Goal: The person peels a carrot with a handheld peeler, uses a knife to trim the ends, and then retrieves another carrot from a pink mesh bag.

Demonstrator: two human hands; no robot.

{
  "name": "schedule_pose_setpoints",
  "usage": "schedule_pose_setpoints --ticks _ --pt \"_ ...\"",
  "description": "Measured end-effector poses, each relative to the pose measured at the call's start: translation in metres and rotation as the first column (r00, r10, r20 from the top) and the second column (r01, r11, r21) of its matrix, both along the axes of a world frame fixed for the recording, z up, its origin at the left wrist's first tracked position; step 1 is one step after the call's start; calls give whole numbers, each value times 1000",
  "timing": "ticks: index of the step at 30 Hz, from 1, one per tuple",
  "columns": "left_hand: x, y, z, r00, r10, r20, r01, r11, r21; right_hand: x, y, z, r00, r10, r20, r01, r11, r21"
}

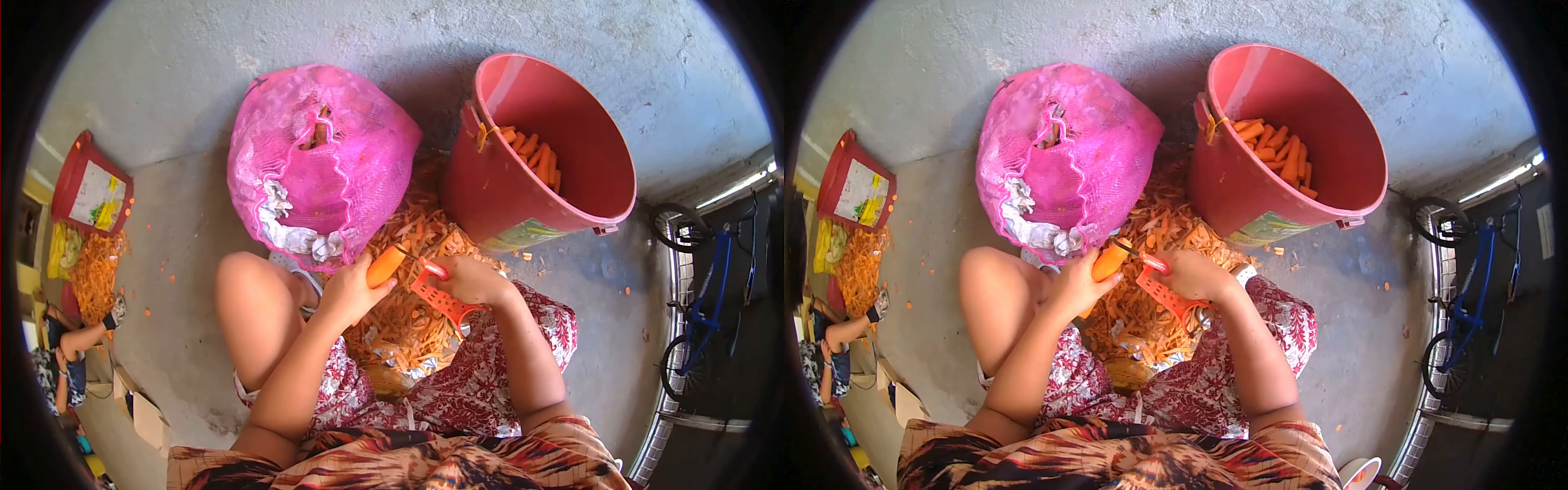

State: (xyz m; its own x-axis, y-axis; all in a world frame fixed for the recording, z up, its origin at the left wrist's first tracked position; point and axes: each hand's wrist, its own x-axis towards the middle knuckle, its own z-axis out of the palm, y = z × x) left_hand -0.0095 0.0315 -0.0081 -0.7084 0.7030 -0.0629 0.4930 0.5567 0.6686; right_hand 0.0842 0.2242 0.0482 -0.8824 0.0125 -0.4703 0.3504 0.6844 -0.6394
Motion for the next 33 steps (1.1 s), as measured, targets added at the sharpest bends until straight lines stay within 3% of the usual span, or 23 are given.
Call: schedule_pose_setpoints --ticks 13,22,25,28,31,33 --pt "2 7 7 977 -17 213 16 1000 4 -2 1 -13 1000 -6 25 8 998 -66" --pt "3 5 9 993 -54 108 47 996 70 -5 1 -17 999 -22 30 23 999 -37" --pt "0 2 10 982 -114 152 102 991 81 -4 4 -19 999 13 29 -12 999 -42" --pt "3 2 -7 794 -123 596 -15 975 222 -6 6 -27 999 15 33 -14 999 -41" --pt "7 1 -3 706 -120 697 -61 971 229 -6 9 -31 999 46 23 -44 994 -96" --pt "5 0 5 943 -122 309 92 990 108 -5 13 -37 995 78 58 -74 994 -78"
